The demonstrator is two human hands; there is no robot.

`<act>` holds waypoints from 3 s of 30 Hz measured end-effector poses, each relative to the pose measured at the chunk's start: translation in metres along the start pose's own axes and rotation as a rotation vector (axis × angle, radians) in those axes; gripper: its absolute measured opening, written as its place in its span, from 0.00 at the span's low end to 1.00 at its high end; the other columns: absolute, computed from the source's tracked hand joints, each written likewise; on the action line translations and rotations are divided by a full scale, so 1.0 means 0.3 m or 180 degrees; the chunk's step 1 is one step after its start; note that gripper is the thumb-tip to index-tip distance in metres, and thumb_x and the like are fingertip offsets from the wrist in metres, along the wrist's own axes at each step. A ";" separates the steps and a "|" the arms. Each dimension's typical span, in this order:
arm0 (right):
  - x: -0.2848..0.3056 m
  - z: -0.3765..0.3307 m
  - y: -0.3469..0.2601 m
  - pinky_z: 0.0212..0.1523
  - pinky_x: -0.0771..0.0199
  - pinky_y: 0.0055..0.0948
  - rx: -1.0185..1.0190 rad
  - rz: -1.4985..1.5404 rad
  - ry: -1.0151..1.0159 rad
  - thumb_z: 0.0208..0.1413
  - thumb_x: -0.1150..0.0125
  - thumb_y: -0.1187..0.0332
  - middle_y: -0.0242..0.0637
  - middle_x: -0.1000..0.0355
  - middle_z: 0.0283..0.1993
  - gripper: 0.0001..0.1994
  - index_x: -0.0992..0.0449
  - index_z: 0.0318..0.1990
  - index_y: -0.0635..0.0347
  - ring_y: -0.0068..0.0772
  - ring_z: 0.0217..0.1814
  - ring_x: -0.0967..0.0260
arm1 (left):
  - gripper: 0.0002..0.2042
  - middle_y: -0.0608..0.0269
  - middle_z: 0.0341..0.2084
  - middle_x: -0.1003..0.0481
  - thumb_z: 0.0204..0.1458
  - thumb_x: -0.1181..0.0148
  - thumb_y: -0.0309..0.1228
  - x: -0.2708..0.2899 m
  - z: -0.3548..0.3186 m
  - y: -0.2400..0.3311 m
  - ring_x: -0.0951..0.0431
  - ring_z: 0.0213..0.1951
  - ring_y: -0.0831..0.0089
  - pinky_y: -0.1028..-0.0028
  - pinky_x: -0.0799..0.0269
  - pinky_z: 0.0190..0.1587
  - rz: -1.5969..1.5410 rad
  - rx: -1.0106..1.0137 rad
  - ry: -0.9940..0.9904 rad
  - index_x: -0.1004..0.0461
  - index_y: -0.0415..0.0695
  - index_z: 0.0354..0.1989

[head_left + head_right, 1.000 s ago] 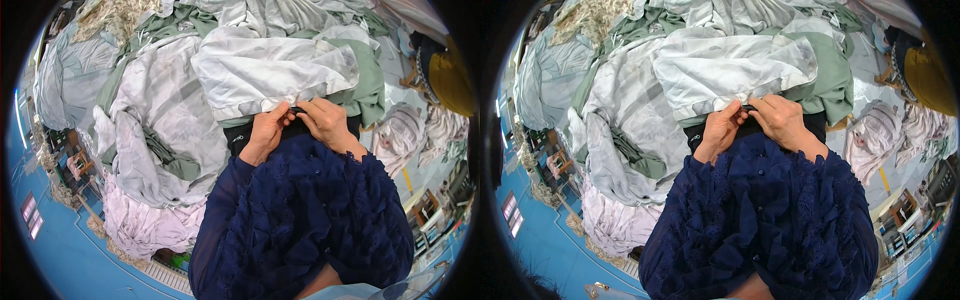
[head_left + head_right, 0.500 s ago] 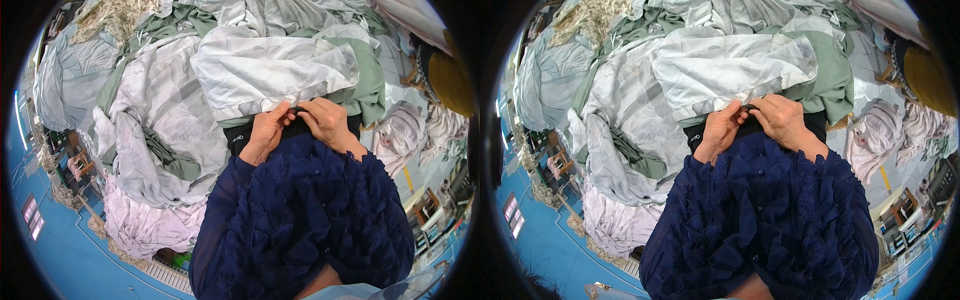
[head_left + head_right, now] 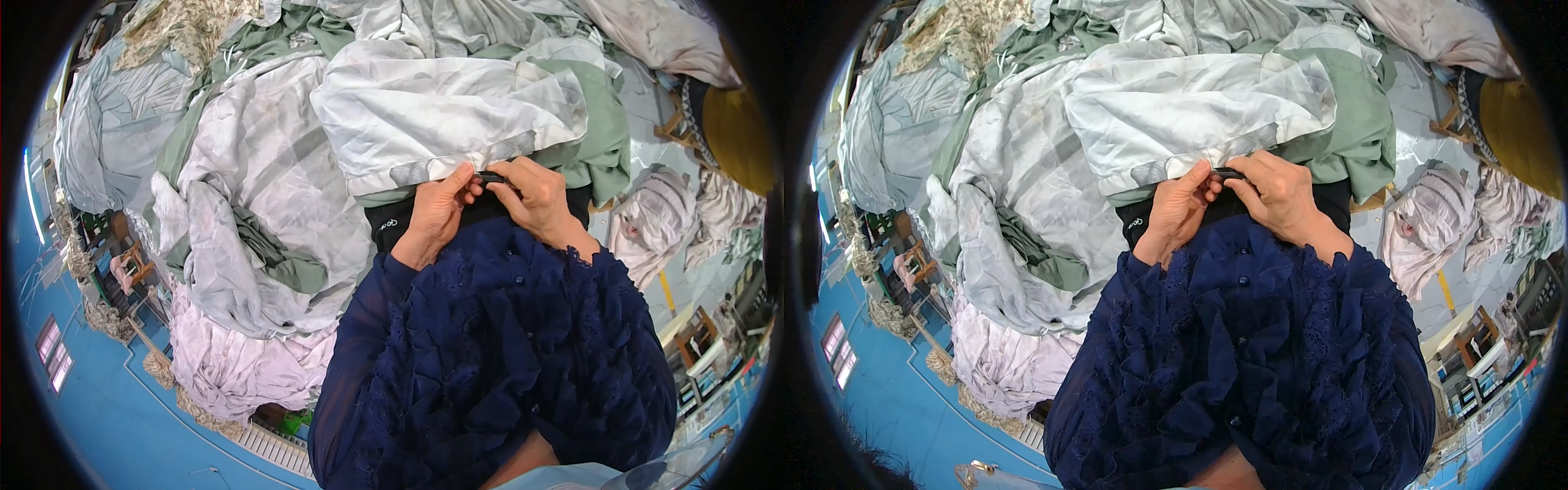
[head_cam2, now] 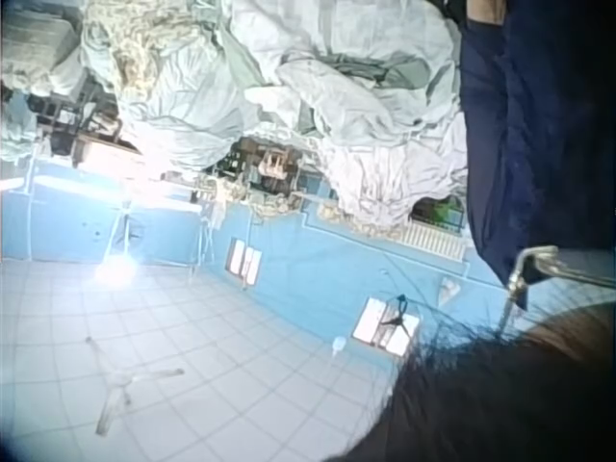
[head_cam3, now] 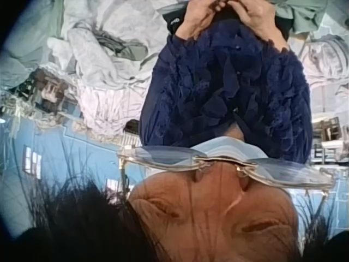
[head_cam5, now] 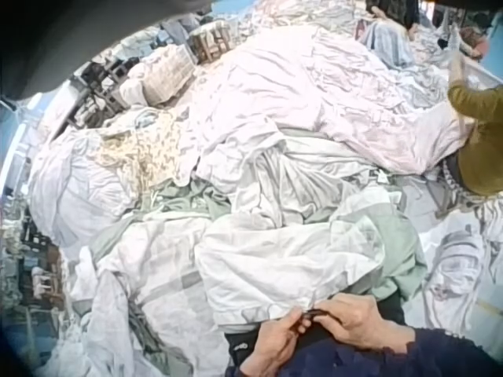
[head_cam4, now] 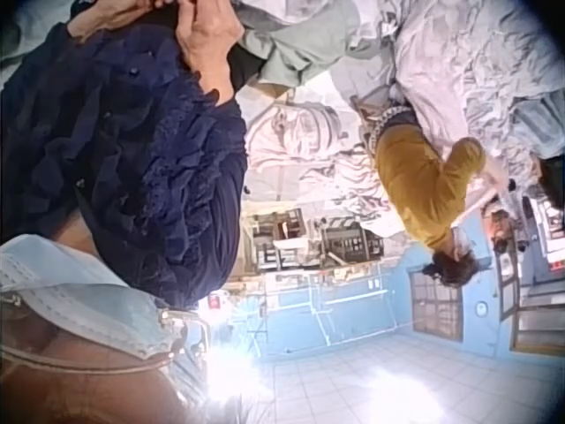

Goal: Trimming loose threads from fabric pieces using a pair of thread snips.

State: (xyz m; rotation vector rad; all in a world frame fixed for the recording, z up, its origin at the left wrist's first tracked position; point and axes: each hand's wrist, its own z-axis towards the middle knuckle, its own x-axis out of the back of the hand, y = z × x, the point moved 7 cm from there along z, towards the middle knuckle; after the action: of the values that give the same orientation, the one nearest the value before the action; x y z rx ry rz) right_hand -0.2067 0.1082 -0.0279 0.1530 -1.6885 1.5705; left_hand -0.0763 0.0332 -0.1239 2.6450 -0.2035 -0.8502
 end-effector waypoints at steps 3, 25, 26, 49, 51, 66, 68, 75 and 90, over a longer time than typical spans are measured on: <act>0.000 0.002 -0.004 0.24 0.32 0.29 0.0049 -0.0004 0.0058 0.47 0.33 0.73 0.37 0.29 0.28 0.11 0.22 0.40 0.59 0.37 0.23 0.30 | 0.09 0.58 0.29 0.22 0.55 0.37 0.30 -0.002 0.000 0.003 0.25 0.28 0.74 0.80 0.32 0.29 0.0006 -0.0034 -0.0009 0.23 0.36 0.36; -0.011 0.004 0.002 0.24 0.33 0.30 0.0025 0.0030 -0.0011 0.48 0.34 0.74 0.38 0.31 0.26 0.09 0.23 0.38 0.61 0.39 0.23 0.31 | 0.08 0.58 0.28 0.22 0.55 0.38 0.30 0.003 0.008 -0.010 0.25 0.27 0.74 0.79 0.32 0.28 -0.0031 0.0039 -0.0060 0.22 0.36 0.35; -0.011 0.002 0.011 0.24 0.33 0.30 -0.0027 0.0138 0.0039 0.48 0.34 0.74 0.38 0.31 0.26 0.09 0.23 0.39 0.61 0.38 0.24 0.31 | 0.08 0.58 0.28 0.22 0.55 0.38 0.30 0.005 0.008 -0.009 0.25 0.27 0.74 0.79 0.32 0.28 -0.0028 0.0037 -0.0054 0.22 0.36 0.35; 0.144 0.124 -0.033 0.31 0.32 0.29 0.0561 -0.0417 0.0680 0.39 0.42 0.84 0.38 0.31 0.30 0.11 0.26 0.33 0.64 0.43 0.28 0.33 | 0.14 0.60 0.35 0.28 0.42 0.35 0.25 -0.230 -0.243 0.281 0.28 0.38 0.59 0.64 0.35 0.40 0.4865 -0.4590 0.0825 0.23 0.44 0.40; 0.136 0.123 -0.015 0.30 0.33 0.28 0.0466 -0.0285 0.0639 0.42 0.42 0.83 0.38 0.32 0.29 0.09 0.27 0.33 0.64 0.40 0.27 0.34 | 0.10 0.61 0.32 0.28 0.45 0.38 0.25 -0.229 -0.200 0.293 0.28 0.37 0.61 0.65 0.36 0.40 0.5141 -0.4640 0.0757 0.24 0.44 0.37; 0.055 0.148 0.164 0.27 0.47 0.19 -0.0949 0.0987 -0.0114 0.58 0.42 0.74 0.23 0.41 0.22 0.07 0.31 0.29 0.64 0.14 0.26 0.49 | 0.11 0.78 0.14 0.38 0.55 0.41 0.28 -0.096 -0.027 0.389 0.43 0.20 0.88 0.81 0.48 0.22 0.2760 -0.1571 -0.0194 0.28 0.36 0.22; 0.053 0.150 0.171 0.27 0.47 0.19 -0.0916 0.1030 -0.0086 0.59 0.42 0.73 0.23 0.42 0.22 0.07 0.31 0.29 0.64 0.14 0.26 0.49 | 0.11 0.79 0.15 0.37 0.54 0.40 0.28 -0.084 -0.014 0.381 0.43 0.21 0.88 0.81 0.48 0.22 0.2807 -0.1543 -0.0248 0.28 0.36 0.22; 0.055 0.156 0.184 0.27 0.46 0.19 -0.0925 0.1070 -0.0045 0.58 0.42 0.74 0.23 0.41 0.22 0.07 0.31 0.29 0.64 0.14 0.26 0.49 | 0.09 0.79 0.16 0.36 0.54 0.39 0.27 -0.100 -0.006 0.377 0.43 0.22 0.88 0.81 0.48 0.23 0.2771 -0.1482 -0.0301 0.26 0.36 0.24; -0.078 0.173 0.060 0.35 0.33 0.22 -0.0040 0.0980 -0.0839 0.46 0.34 0.78 0.33 0.26 0.32 0.12 0.24 0.40 0.63 0.23 0.33 0.32 | 0.03 0.67 0.21 0.26 0.49 0.37 0.23 -0.167 -0.100 0.377 0.31 0.24 0.81 0.78 0.36 0.26 0.2636 -0.2321 -0.0586 0.24 0.37 0.30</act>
State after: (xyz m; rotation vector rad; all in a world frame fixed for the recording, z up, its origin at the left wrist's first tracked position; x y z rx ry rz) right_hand -0.2258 0.0566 -0.0512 0.1000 -2.0009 1.8285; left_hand -0.1025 -0.0510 -0.0319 1.5778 -0.7924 -0.6800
